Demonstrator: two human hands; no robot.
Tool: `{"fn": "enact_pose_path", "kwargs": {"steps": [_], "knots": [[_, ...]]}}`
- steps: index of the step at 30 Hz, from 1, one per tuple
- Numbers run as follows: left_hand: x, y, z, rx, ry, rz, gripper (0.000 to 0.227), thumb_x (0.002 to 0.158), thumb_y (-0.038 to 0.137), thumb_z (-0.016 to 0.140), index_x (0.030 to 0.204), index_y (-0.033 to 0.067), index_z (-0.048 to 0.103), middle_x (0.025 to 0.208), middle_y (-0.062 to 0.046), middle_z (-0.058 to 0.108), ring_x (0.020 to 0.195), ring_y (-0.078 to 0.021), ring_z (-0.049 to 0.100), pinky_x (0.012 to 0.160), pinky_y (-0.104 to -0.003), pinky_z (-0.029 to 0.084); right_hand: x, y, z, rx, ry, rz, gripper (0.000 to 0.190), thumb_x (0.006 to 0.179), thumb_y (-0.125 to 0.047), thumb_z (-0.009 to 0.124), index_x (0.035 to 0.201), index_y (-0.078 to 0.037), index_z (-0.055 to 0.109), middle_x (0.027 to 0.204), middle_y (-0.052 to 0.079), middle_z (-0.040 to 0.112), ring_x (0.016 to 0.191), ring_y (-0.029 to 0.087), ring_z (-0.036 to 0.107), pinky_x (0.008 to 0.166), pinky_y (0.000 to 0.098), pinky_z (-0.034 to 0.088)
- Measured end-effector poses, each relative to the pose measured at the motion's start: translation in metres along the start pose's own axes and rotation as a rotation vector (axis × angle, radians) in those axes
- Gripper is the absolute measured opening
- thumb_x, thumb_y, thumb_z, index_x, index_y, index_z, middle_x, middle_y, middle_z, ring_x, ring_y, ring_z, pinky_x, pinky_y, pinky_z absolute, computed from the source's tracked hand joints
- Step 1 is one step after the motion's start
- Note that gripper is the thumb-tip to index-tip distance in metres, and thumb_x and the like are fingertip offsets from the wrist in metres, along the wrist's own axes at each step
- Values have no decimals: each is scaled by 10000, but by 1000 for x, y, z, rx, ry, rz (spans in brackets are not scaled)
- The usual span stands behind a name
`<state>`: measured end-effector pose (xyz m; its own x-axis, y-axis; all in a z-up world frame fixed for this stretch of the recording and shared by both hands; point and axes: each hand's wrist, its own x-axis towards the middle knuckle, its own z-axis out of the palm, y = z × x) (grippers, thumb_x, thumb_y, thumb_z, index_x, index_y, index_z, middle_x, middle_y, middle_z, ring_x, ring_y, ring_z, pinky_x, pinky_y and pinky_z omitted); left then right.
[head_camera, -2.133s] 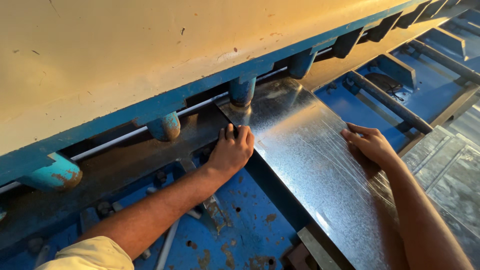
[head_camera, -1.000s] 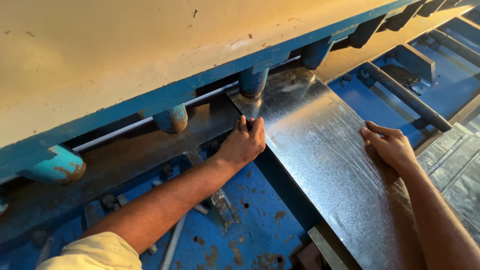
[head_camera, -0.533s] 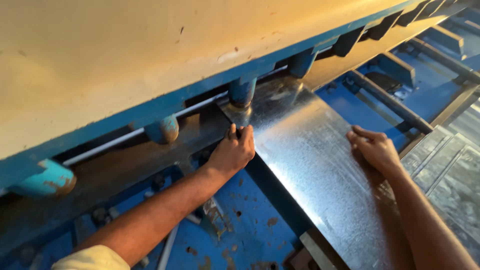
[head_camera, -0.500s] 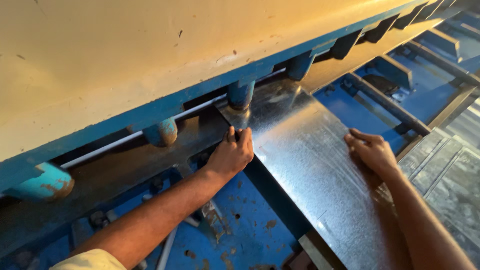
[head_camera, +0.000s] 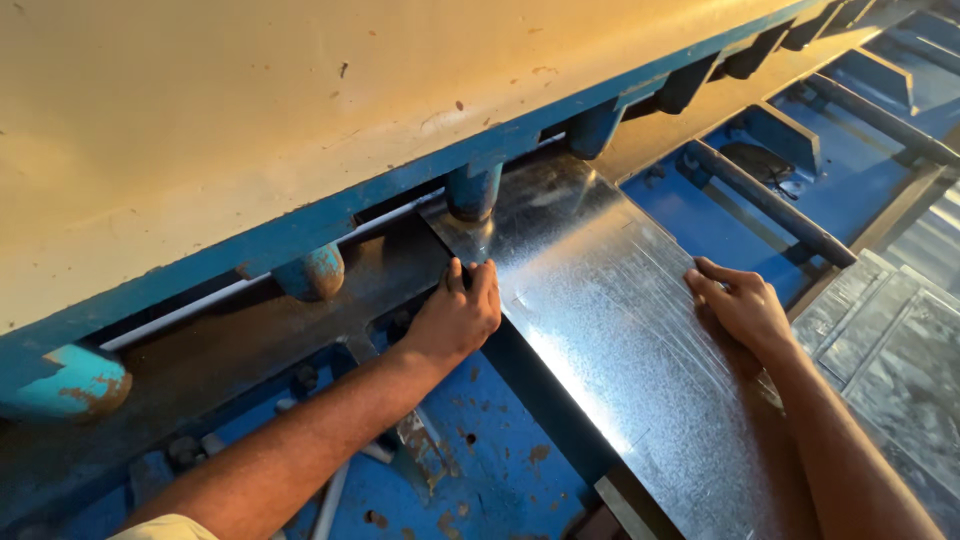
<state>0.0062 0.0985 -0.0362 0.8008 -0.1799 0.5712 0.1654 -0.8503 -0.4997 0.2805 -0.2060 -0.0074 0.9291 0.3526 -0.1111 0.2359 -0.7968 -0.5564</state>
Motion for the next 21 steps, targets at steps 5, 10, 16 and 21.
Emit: {"fn": "enact_pose_path", "kwargs": {"steps": [5,10,16,21], "knots": [[1,1,4,25,28,-3,276,882,73,659,1087,-106,702,1111,-190,630,922,-370,737,835,-365,639,-7,-3,0,-25,19,-34,596,923,-592,621,1420,-266,659,1077,185,787,900,297,750,887,442,593],[0,2,3,36,-122,50,94,993,-55,684,1006,-146,703,1013,-129,589,922,-318,729,899,-394,646,-1,3,1,-58,15,-47,587,934,-601,629,1425,-279,654,1123,180,747,895,286,726,873,450,575],[2,-3,-2,64,31,-13,228,869,47,695,1016,-127,706,1008,-172,616,908,-362,752,816,-348,647,-2,4,2,-40,33,-47,591,925,-597,640,1425,-283,663,1054,165,797,862,273,731,840,433,586],[2,-1,-1,48,9,-16,245,857,44,695,1022,-136,710,995,-159,612,893,-367,754,823,-360,652,-4,3,2,-46,48,-19,600,923,-604,634,1432,-288,665,1019,186,813,833,291,750,827,446,601]]}}
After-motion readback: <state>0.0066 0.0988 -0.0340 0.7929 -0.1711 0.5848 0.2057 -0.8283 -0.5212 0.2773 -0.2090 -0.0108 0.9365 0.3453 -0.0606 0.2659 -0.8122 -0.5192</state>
